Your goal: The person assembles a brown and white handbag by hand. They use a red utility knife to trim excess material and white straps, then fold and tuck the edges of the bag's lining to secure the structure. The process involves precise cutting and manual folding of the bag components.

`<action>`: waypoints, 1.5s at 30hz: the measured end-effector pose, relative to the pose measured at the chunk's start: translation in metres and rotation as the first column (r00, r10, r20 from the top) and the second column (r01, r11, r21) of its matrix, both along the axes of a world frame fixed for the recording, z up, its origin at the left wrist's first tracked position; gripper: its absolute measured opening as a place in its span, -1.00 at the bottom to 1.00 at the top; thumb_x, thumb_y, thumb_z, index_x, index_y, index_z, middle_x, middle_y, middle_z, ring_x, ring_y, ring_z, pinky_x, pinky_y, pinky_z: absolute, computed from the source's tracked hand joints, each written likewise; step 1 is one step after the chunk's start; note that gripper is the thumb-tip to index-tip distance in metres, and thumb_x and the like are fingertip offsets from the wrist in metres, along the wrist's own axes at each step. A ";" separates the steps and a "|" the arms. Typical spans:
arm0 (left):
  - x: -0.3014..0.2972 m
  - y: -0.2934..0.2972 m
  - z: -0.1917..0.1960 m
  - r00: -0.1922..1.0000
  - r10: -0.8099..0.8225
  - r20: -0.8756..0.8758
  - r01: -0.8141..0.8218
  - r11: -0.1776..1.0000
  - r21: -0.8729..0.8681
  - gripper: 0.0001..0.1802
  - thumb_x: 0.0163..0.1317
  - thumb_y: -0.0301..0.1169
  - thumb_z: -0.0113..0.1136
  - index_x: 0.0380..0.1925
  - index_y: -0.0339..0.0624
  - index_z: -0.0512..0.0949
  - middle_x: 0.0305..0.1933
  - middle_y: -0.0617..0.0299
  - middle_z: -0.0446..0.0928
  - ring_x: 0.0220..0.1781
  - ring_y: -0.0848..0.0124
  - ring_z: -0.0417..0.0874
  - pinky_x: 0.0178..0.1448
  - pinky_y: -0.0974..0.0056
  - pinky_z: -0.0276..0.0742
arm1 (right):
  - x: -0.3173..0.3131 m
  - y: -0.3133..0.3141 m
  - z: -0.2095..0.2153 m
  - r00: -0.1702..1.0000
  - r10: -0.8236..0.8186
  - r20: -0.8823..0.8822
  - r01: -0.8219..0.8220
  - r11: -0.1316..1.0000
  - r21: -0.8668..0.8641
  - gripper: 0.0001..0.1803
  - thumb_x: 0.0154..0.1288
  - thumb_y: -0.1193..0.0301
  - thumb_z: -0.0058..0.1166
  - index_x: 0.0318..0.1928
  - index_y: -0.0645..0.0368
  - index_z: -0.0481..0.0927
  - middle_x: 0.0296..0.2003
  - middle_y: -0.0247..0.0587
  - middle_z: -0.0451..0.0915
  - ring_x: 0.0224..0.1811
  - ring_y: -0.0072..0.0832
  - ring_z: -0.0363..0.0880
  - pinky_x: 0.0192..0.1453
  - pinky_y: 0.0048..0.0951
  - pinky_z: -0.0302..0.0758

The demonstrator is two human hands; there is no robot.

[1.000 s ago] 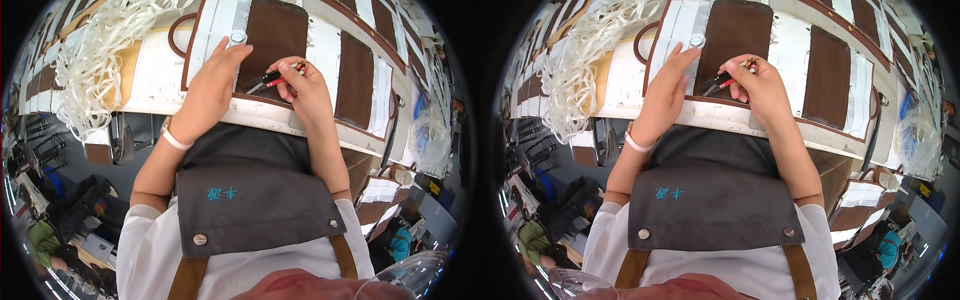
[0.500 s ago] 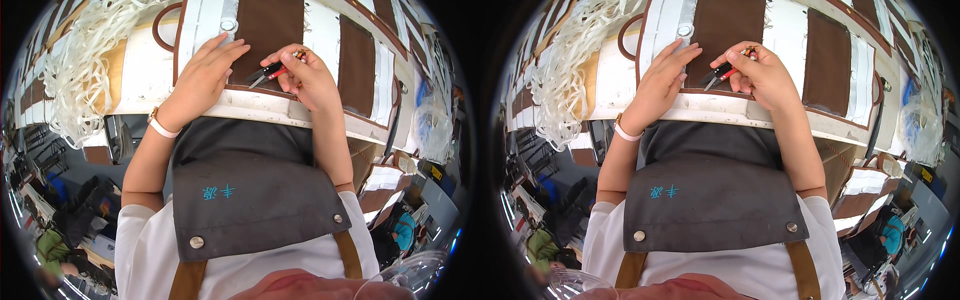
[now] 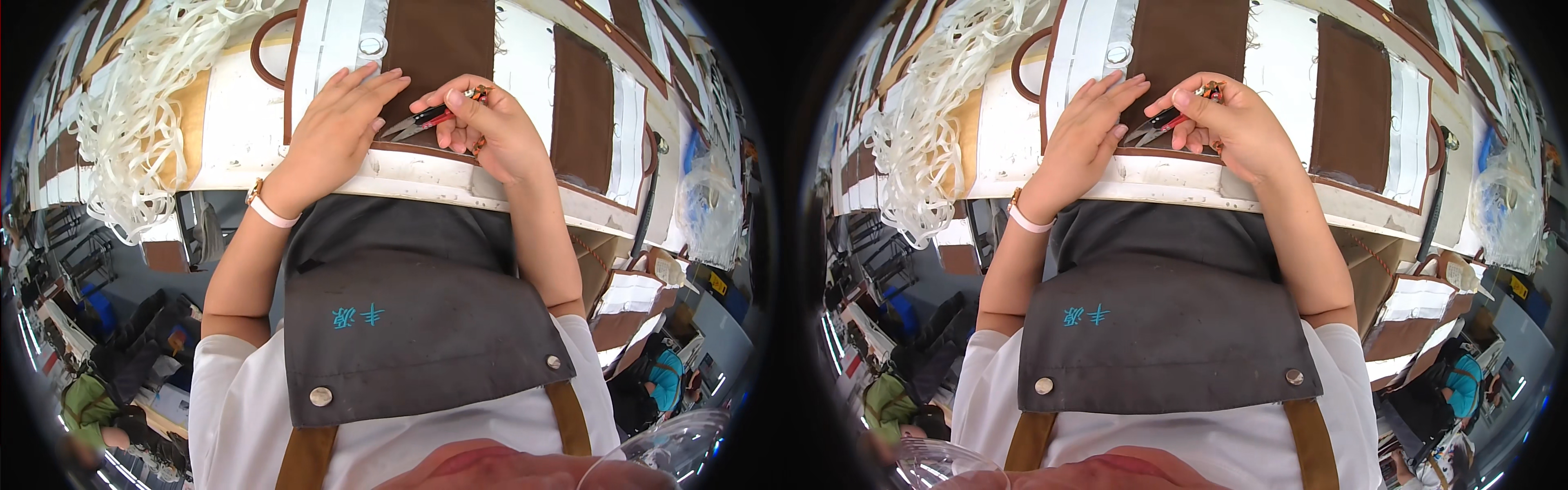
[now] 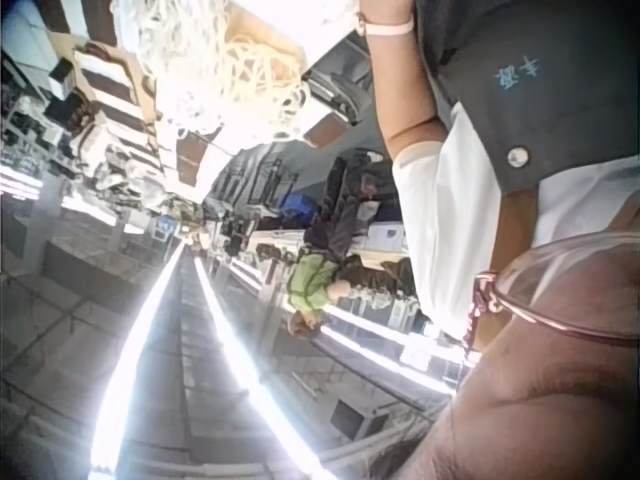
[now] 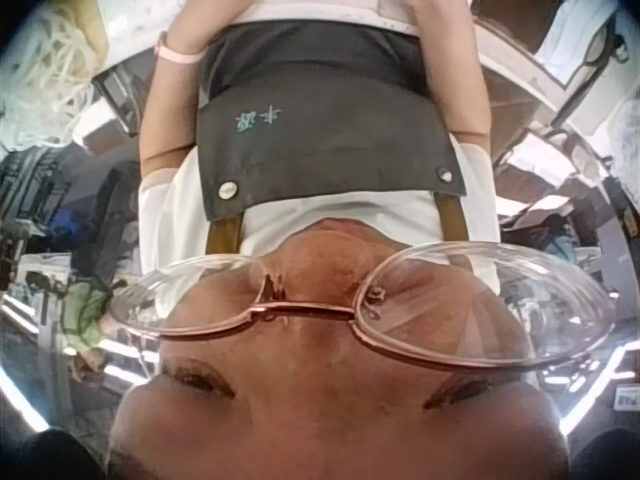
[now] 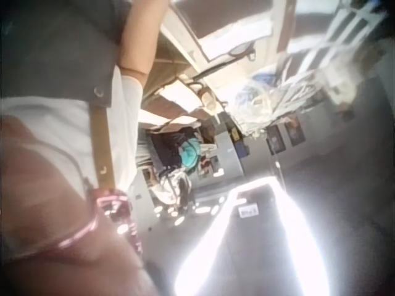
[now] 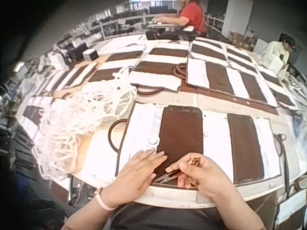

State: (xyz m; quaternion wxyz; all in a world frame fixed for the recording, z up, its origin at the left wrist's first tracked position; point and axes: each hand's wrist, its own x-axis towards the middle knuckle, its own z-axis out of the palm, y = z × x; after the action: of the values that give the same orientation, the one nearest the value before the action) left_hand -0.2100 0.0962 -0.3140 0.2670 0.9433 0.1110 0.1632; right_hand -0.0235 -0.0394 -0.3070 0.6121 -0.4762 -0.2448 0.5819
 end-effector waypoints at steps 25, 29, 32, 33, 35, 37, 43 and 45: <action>0.003 -0.005 0.001 0.997 0.024 -0.075 -0.012 0.987 0.162 -0.41 0.27 -0.52 0.10 0.35 -0.10 0.34 0.39 0.17 0.39 0.48 0.16 0.29 0.55 0.04 0.09 | 0.005 -0.002 0.010 0.996 -0.090 0.002 0.090 0.996 -0.020 -0.71 0.54 0.22 -0.05 -0.09 0.22 0.40 -0.22 0.04 0.69 -0.53 -0.51 0.64 -0.48 -0.61 0.55; 0.003 -0.003 0.001 0.998 0.027 -0.063 -0.019 0.992 0.123 -0.40 0.27 -0.53 0.10 0.35 -0.10 0.34 0.37 0.16 0.42 0.47 0.16 0.30 0.54 0.05 0.10 | -0.010 0.011 0.010 0.997 -0.068 0.042 0.069 0.997 -0.019 -0.72 0.54 0.22 -0.05 -0.10 0.23 0.40 -0.22 0.02 0.69 -0.50 -0.49 0.66 -0.46 -0.60 0.55; 0.003 -0.003 0.001 0.998 0.028 -0.048 -0.022 0.994 0.110 -0.40 0.26 -0.54 0.09 0.35 -0.10 0.33 0.37 0.15 0.42 0.48 0.16 0.29 0.54 0.04 0.09 | -0.007 0.012 0.005 0.997 -0.062 0.054 0.063 0.998 -0.020 -0.71 0.55 0.22 -0.07 -0.10 0.23 0.39 -0.22 0.01 0.69 -0.49 -0.49 0.66 -0.46 -0.60 0.55; 0.003 -0.003 0.001 0.998 0.029 -0.050 -0.024 0.994 0.103 -0.39 0.26 -0.55 0.09 0.35 -0.10 0.33 0.37 0.15 0.42 0.48 0.16 0.29 0.54 0.04 0.09 | -0.006 0.011 0.005 0.996 -0.063 0.060 0.064 0.998 -0.021 -0.71 0.55 0.22 -0.07 -0.10 0.23 0.39 -0.22 0.01 0.69 -0.48 -0.48 0.66 -0.46 -0.60 0.55; 0.003 -0.003 0.000 0.998 0.030 -0.055 -0.025 0.996 0.088 -0.39 0.26 -0.55 0.09 0.36 -0.10 0.33 0.36 0.14 0.42 0.48 0.15 0.30 0.54 0.04 0.09 | -0.006 0.011 0.005 0.996 -0.057 0.066 0.059 0.997 -0.041 -0.70 0.56 0.21 -0.08 -0.10 0.23 0.39 -0.22 0.00 0.68 -0.48 -0.48 0.66 -0.45 -0.59 0.55; 0.003 -0.003 0.000 0.998 0.031 -0.053 -0.027 0.996 0.085 -0.38 0.26 -0.56 0.09 0.36 -0.10 0.32 0.36 0.14 0.43 0.47 0.15 0.30 0.54 0.04 0.10 | -0.007 0.012 0.006 0.997 -0.051 0.059 0.054 0.997 -0.049 -0.70 0.56 0.20 -0.09 -0.11 0.21 0.39 -0.22 0.02 0.68 -0.49 -0.48 0.66 -0.45 -0.59 0.55; 0.004 -0.003 0.000 0.999 0.031 -0.041 -0.027 0.996 0.089 -0.39 0.27 -0.56 0.08 0.36 -0.11 0.32 0.35 0.13 0.44 0.47 0.15 0.32 0.54 0.04 0.10 | -0.008 0.014 0.007 0.999 -0.032 0.032 0.034 0.996 -0.078 -0.71 0.56 0.18 -0.08 -0.15 0.18 0.39 -0.25 0.01 0.67 -0.53 -0.51 0.62 -0.51 -0.61 0.47; 0.004 -0.003 0.000 0.999 0.029 -0.039 -0.026 0.996 0.090 -0.39 0.27 -0.56 0.08 0.36 -0.11 0.32 0.35 0.13 0.44 0.46 0.15 0.32 0.53 0.04 0.11 | -0.003 0.014 0.007 0.999 -0.026 0.029 0.029 0.994 -0.104 -0.71 0.55 0.20 -0.07 -0.15 0.20 0.38 -0.31 -0.06 0.67 -0.57 -0.53 0.59 -0.54 -0.61 0.44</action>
State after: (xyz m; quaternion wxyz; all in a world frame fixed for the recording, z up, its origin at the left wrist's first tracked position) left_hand -0.2063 0.0930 -0.3143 0.2199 0.9558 0.1219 0.1526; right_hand -0.0266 -0.0259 -0.3001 0.5910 -0.5189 -0.2157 0.5788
